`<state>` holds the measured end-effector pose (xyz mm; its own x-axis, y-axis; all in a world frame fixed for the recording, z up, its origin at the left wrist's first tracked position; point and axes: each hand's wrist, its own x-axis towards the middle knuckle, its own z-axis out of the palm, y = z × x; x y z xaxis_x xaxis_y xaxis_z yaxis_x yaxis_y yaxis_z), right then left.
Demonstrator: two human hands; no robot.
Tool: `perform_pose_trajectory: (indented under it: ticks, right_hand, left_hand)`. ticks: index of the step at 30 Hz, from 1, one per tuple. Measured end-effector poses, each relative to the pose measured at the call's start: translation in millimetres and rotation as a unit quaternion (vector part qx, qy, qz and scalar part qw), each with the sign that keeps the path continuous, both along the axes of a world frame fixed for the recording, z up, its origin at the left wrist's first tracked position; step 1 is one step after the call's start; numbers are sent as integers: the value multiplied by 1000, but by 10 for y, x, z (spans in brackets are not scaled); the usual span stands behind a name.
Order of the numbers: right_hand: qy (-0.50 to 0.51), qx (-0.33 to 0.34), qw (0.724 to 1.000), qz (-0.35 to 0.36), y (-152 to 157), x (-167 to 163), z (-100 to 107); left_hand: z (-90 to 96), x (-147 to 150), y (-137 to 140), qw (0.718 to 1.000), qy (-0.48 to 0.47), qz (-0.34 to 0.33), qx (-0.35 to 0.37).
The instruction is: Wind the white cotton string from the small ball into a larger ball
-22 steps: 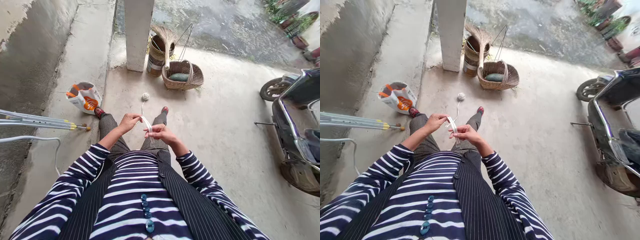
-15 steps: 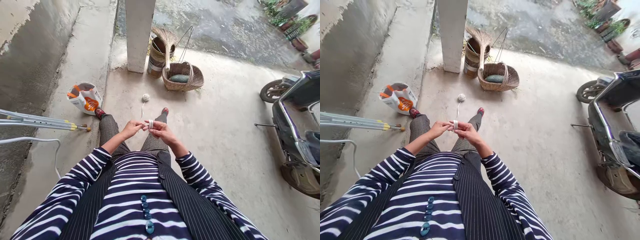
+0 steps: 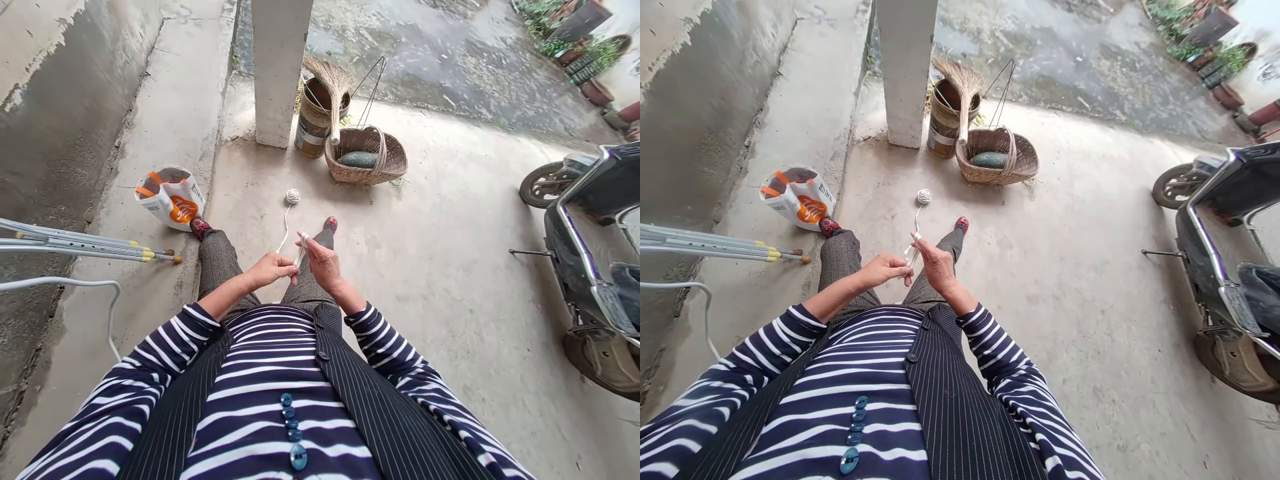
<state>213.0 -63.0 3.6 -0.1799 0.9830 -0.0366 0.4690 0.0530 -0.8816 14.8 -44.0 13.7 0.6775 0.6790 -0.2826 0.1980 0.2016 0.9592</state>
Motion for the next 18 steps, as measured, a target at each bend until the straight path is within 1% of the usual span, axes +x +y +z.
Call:
perform_pose_trajectory:
  ticks: [1, 3, 5, 7, 8, 10, 13, 16, 18]
  right_hand:
    - [-58, 33, 998, 13, -5, 12, -25]
    - [-160, 94, 982, 46, -27, 28, -69]
    - [-213, 110, 967, 87, -62, 35, -86]
    - [-235, 109, 960, 104, -101, 37, -58]
    - [-230, 104, 961, 112, -120, 36, -25]
    - [-189, 91, 968, 136, -157, 33, 62]
    - [-118, 65, 978, 158, -202, 11, 173]
    - [-63, 34, 988, 140, -229, -37, 160]
    - [15, -26, 993, 115, -235, -76, 98]
  left_hand:
    - [38, -4, 8, 1000, -14, -2, -19]
    - [123, -25, 45, 998, -42, 4, -47]
    - [213, -67, 117, 997, -59, 18, -55]
    - [290, -120, 217, 996, -64, 35, -55]
    - [316, -147, 275, 995, -64, 44, -56]
    - [336, -192, 393, 994, -64, 62, -61]
    - [278, -218, 541, 996, -27, 78, -41]
    - [158, -196, 610, 996, 37, 80, -5]
    - [75, -172, 620, 995, 64, 74, 6]
